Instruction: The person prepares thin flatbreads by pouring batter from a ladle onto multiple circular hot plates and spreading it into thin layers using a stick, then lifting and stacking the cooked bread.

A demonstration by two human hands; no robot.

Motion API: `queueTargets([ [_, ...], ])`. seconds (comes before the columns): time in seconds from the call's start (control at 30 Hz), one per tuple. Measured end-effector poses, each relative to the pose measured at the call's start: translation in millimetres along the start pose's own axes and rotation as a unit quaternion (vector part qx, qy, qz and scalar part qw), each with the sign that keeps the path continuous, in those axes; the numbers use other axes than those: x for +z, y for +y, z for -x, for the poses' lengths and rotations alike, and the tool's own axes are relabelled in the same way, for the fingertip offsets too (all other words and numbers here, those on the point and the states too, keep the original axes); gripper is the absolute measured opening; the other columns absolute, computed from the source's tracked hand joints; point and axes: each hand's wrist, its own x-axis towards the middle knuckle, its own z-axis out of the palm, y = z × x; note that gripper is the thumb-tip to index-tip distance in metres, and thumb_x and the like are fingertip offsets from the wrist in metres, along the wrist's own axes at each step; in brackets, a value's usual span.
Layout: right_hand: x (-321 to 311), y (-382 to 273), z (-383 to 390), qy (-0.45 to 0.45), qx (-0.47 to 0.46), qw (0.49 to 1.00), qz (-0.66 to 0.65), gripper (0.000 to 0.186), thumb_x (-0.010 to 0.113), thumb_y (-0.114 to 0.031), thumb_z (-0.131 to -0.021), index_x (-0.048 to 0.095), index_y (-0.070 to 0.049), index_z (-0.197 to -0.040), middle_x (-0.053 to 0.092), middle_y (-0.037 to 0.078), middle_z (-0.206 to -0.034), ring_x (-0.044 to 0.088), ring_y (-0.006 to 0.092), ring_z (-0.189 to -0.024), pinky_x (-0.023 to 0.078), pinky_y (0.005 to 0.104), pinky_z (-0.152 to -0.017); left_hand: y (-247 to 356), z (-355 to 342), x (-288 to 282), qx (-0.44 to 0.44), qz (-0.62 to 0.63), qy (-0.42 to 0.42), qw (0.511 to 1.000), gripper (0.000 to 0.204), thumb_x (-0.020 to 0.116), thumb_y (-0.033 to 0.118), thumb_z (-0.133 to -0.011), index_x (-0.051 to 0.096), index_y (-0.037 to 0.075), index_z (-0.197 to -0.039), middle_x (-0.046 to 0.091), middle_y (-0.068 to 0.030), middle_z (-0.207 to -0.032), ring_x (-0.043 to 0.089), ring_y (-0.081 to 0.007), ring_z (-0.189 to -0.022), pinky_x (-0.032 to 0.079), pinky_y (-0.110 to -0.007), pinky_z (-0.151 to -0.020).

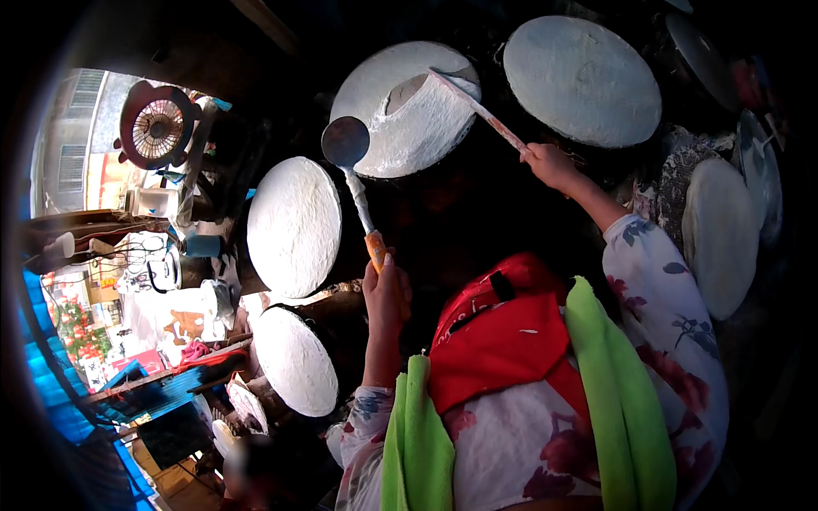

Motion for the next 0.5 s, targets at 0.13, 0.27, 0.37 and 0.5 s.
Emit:
queueTargets([
  [0.13, 10.5, -18.6, 27.4, -0.127, -0.082, 0.988, 0.044, 0.033, 0.05, -0.034, -0.092, 0.06, -0.004, -0.081, 0.063, 0.021, -0.078, 0.06, 0.042, -0.079, 0.046, 0.0514, -0.068, -6.3, -2.6, -8.9, 0.028, -0.032, -0.002, 0.999, 0.029, 0.049, 0.025, -0.098, 0.049, 0.004, -0.118, 0.047, -0.0004, -0.059, 0.042, -0.0082, -0.042, 0.033, -0.021, -0.038],
  [0.27, 0.0, 14.6, 20.2, -0.039, -0.042, 0.995, 0.082, 0.03, 0.048, -0.03, -0.094, 0.058, -0.004, -0.082, 0.062, 0.02, -0.076, 0.06, 0.0415, -0.076, 0.045, 0.0525, -0.066, -16.8, 13.0, -8.9, -0.008, -0.016, 0.006, 1.0, 0.032, 0.05, 0.027, -0.098, 0.048, 0.005, -0.121, 0.045, 0.0008, -0.061, 0.041, -0.0074, -0.045, 0.033, -0.021, -0.04],
  [0.37, -6.9, 7.6, -18.1, -0.003, 0.0, 0.991, 0.135, 0.029, 0.046, -0.029, -0.095, 0.056, -0.004, -0.085, 0.063, 0.019, -0.077, 0.06, 0.0407, -0.075, 0.046, 0.0522, -0.066, -18.4, 15.8, -7.4, -0.006, -0.012, 0.017, 1.0, 0.032, 0.049, 0.027, -0.098, 0.048, 0.005, -0.121, 0.045, 0.0008, -0.06, 0.041, -0.0076, -0.045, 0.033, -0.021, -0.04],
  [0.5, -0.9, -7.2, -85.7, 0.061, 0.044, 0.981, 0.179, 0.027, 0.047, -0.027, -0.094, 0.061, -0.004, -0.091, 0.067, 0.016, -0.081, 0.065, 0.0365, -0.079, 0.05, 0.0477, -0.072, -15.2, 18.6, -6.7, -0.008, -0.001, 0.037, 0.999, 0.03, 0.051, 0.024, -0.097, 0.049, 0.004, -0.12, 0.049, -0.0007, -0.063, 0.043, -0.0081, -0.044, 0.035, -0.02, -0.039],
])
